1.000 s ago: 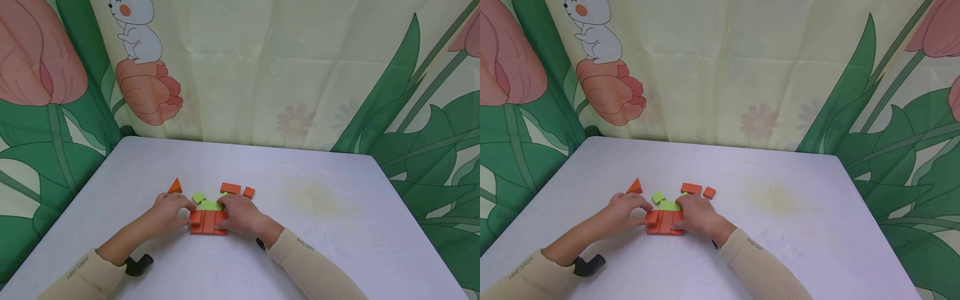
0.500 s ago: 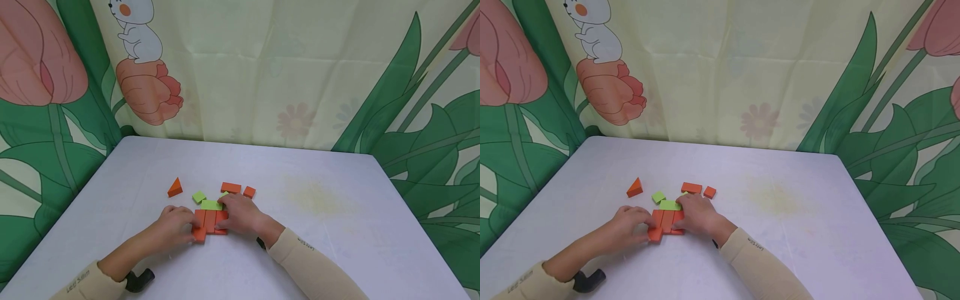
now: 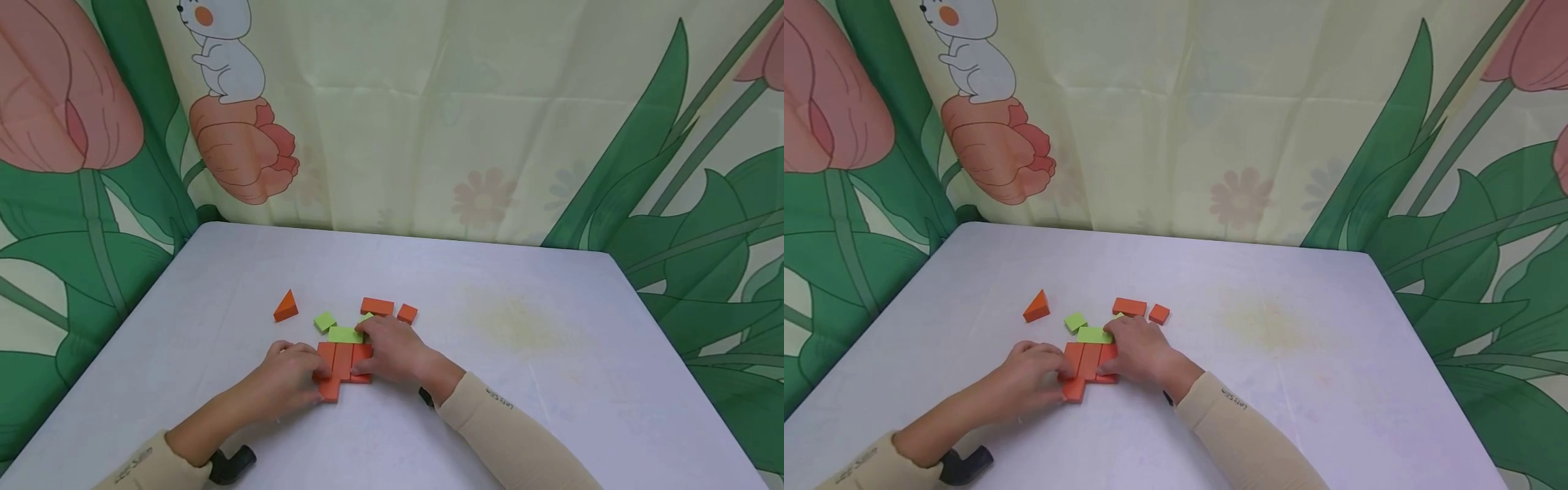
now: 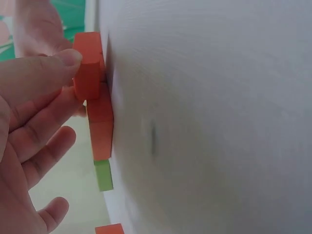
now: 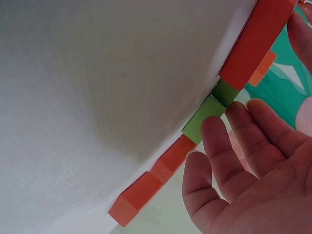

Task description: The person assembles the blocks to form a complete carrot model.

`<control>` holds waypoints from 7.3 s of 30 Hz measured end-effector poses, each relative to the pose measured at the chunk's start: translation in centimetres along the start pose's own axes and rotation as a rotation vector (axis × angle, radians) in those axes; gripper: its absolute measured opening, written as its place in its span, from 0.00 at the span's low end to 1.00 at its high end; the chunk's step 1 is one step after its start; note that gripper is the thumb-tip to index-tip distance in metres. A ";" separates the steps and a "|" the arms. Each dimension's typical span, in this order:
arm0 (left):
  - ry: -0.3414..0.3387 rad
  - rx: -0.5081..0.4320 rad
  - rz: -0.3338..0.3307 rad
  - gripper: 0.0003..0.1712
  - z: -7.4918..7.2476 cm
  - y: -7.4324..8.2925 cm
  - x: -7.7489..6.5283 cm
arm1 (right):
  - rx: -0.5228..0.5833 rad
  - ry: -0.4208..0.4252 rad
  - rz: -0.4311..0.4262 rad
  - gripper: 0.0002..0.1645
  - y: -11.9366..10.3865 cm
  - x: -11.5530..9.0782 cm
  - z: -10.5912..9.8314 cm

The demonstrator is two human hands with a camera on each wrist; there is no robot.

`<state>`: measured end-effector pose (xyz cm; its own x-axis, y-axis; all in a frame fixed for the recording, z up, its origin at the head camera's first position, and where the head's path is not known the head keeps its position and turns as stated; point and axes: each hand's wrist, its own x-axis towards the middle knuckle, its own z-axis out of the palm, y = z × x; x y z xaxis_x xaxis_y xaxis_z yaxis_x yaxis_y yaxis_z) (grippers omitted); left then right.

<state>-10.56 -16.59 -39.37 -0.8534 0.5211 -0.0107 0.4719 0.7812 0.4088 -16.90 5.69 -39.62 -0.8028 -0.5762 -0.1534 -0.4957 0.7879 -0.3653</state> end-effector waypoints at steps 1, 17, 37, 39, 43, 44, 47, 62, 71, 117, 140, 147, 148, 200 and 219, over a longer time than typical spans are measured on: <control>0.004 0.003 0.003 0.15 0.1 0.0 0.0 | 0.002 0.000 0.000 0.41 0.0 0.0 0.0; -0.007 0.081 -0.070 0.24 0.6 0.4 0.0 | 0.022 -0.007 0.009 0.40 -0.1 -0.2 -0.1; 0.034 0.040 -0.147 0.35 -0.3 -0.5 1.5 | 0.029 0.001 0.007 0.40 0.0 -0.1 -0.2; 0.050 0.044 -0.145 0.36 -0.3 -1.3 1.9 | 0.026 -0.001 0.009 0.40 0.0 -0.1 -0.1; 0.058 0.037 -0.144 0.34 0.0 -2.5 2.7 | 0.017 -0.006 0.005 0.41 0.1 -0.1 -0.1; 0.053 0.033 -0.147 0.34 0.0 -2.7 2.8 | 0.016 -0.006 0.004 0.41 0.1 0.0 0.0; 0.033 0.021 -0.162 0.34 0.0 -3.1 3.2 | 0.014 -0.006 0.001 0.41 0.1 0.0 0.0; -0.005 0.025 -0.191 0.33 -0.7 -2.6 3.4 | 0.127 0.018 0.001 0.39 1.4 -0.2 -1.2; -0.010 0.065 -0.209 0.32 -0.9 -2.3 3.5 | 0.175 0.094 0.178 0.33 5.3 -0.7 -3.0; -0.005 0.054 -0.185 0.32 -0.8 -2.8 3.4 | 0.185 0.011 -0.102 0.13 2.3 -5.0 -1.7; 0.001 0.040 -0.153 0.30 -0.8 -3.0 3.4 | 0.049 -0.025 -0.264 0.11 -1.6 -3.7 0.2; 0.003 0.026 -0.151 0.31 -0.7 -3.1 3.4 | 0.027 -0.040 -0.261 0.09 -1.9 -3.6 0.5; 0.002 0.026 -0.152 0.31 -0.7 -3.1 3.4 | 0.021 -0.039 -0.261 0.09 -1.8 -3.5 0.6; -0.012 0.050 -0.187 0.31 -0.8 -2.9 3.6 | 0.119 -0.028 -0.080 0.28 0.3 -2.5 -0.2; 0.004 0.052 -0.153 0.29 -0.6 -3.2 3.5 | 0.148 0.053 0.085 0.32 4.8 0.8 -2.2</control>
<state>-15.19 -17.44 -40.11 -0.9170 0.3933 -0.0659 0.3469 0.8683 0.3546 -20.66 9.50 -39.51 -0.8582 -0.4932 -0.1425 -0.3740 0.7909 -0.4844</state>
